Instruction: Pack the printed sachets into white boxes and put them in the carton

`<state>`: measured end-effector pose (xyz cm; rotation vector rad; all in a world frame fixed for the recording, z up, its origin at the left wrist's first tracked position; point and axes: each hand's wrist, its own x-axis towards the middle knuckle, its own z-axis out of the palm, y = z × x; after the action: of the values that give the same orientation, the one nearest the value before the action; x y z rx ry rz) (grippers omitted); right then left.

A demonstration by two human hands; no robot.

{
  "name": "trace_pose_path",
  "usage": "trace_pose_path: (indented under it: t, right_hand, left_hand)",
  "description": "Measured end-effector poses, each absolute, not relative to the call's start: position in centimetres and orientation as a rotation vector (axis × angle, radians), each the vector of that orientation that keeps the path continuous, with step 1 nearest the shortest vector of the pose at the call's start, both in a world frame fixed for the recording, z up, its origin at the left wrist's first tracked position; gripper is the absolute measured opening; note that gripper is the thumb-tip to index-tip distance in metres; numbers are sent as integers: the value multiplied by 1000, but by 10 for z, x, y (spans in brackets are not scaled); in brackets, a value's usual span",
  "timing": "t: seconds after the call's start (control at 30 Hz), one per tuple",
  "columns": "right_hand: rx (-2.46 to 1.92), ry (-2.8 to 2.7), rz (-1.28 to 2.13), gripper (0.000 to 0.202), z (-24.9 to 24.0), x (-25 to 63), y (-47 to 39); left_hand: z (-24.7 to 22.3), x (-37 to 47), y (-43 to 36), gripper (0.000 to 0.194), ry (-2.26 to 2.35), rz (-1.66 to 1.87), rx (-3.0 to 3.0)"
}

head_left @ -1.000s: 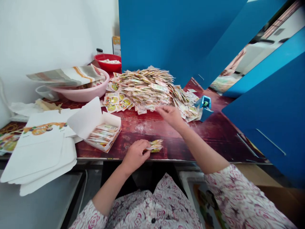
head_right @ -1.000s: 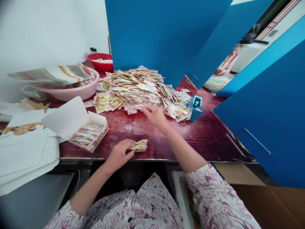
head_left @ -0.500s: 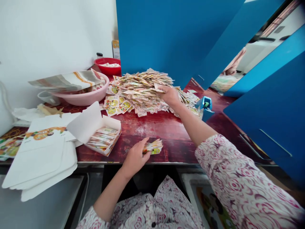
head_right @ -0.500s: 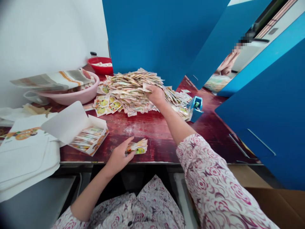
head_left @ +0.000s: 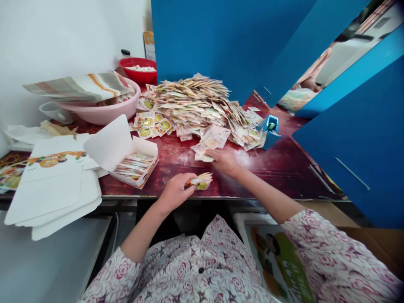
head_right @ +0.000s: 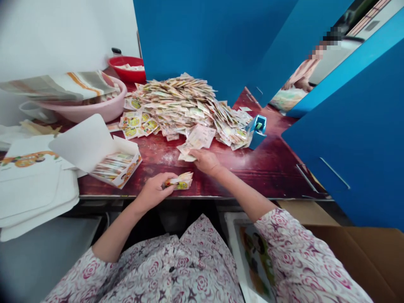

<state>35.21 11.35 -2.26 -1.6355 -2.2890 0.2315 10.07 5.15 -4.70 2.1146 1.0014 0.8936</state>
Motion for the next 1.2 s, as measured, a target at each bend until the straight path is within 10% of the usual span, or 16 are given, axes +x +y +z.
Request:
trace_pose_path:
  t: [0.5,0.77,0.97,1.2]
  right_hand:
    - [-1772,-1620,737,29,7,358,120]
    - [-2230,-1965,376,23,-9,303,137]
    - [-2027,-1844,461,31,-16,297,147]
    - [-1535,-1966,803,27,0,308,116]
  left_hand:
    - [-48,91,51,27,915,851,2144]
    - [-51,92,51,28,933,839,2145]
    - [-45,93,50,44,1043,804,2034]
    - [-47,94,50,16,1001,875,2113]
